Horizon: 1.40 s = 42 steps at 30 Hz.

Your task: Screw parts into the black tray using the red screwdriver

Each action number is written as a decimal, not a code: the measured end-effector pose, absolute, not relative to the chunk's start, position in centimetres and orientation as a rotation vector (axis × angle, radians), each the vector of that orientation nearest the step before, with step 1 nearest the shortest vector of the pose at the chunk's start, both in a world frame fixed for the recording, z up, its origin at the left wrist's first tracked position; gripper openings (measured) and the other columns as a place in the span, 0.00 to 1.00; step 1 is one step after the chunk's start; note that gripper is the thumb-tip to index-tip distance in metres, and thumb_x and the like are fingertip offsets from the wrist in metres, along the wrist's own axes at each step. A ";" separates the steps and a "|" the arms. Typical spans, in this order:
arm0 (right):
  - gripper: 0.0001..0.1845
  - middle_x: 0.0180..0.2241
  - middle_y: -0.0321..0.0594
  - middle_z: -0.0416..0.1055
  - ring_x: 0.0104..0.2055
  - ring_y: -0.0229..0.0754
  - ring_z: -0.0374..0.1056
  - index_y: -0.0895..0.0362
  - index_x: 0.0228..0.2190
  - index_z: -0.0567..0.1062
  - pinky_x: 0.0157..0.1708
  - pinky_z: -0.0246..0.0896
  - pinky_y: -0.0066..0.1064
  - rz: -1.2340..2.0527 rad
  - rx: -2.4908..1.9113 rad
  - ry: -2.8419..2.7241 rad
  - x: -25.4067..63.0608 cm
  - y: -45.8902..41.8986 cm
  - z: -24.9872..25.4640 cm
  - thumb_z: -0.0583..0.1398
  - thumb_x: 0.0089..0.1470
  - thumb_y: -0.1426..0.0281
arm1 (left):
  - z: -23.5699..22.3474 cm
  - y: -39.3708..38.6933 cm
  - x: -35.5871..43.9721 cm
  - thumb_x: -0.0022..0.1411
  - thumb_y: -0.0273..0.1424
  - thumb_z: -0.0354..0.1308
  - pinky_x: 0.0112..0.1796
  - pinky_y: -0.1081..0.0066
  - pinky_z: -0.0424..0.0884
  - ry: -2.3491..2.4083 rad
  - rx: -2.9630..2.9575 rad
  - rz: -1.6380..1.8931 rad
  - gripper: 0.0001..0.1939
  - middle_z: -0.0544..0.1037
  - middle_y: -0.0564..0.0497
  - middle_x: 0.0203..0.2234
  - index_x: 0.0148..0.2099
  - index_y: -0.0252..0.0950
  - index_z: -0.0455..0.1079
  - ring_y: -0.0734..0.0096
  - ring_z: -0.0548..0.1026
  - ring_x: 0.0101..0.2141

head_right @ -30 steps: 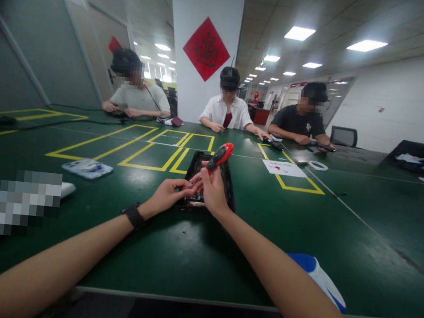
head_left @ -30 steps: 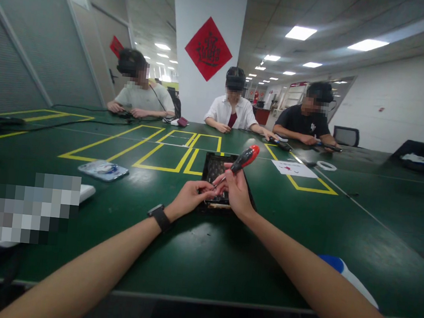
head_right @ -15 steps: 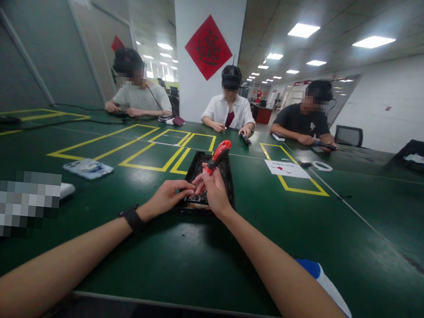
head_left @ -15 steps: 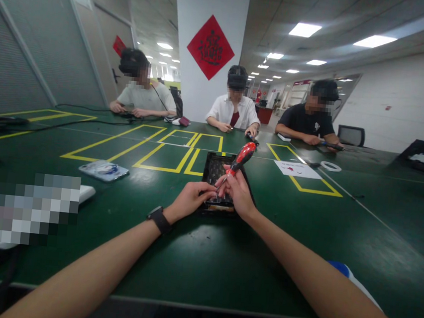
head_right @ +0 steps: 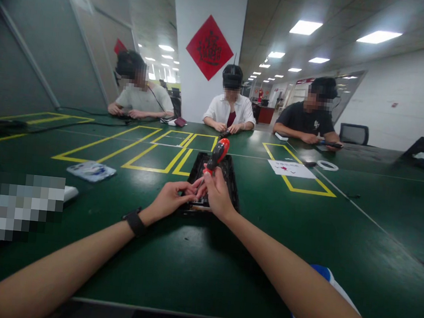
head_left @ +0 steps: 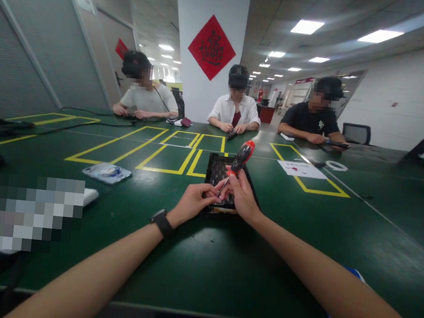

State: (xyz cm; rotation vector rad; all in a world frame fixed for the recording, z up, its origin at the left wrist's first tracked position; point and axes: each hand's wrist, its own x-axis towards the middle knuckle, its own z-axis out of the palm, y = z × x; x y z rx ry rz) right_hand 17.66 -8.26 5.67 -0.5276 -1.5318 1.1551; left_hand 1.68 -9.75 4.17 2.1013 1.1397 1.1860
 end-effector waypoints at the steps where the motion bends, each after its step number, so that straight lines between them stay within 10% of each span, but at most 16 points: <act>1: 0.19 0.27 0.33 0.70 0.20 0.30 0.65 0.55 0.47 0.58 0.21 0.58 0.23 1.164 -0.524 -1.553 17.9 -8.3 5.6 0.49 0.57 0.59 | 4.1 -9.7 1.7 0.53 0.36 0.59 0.33 0.73 0.67 1.130 2.108 1.178 0.11 0.77 0.50 0.28 0.33 0.32 0.73 0.73 0.72 0.28; 42: 0.18 0.27 0.34 0.70 0.20 0.31 0.64 0.55 0.47 0.58 0.23 0.59 0.25 1.154 -0.496 -1.601 18.2 -8.7 5.6 0.48 0.58 0.59 | 4.1 -9.7 1.5 0.54 0.36 0.57 0.29 0.75 0.62 1.199 2.324 1.089 0.10 0.72 0.54 0.25 0.34 0.33 0.69 0.75 0.67 0.26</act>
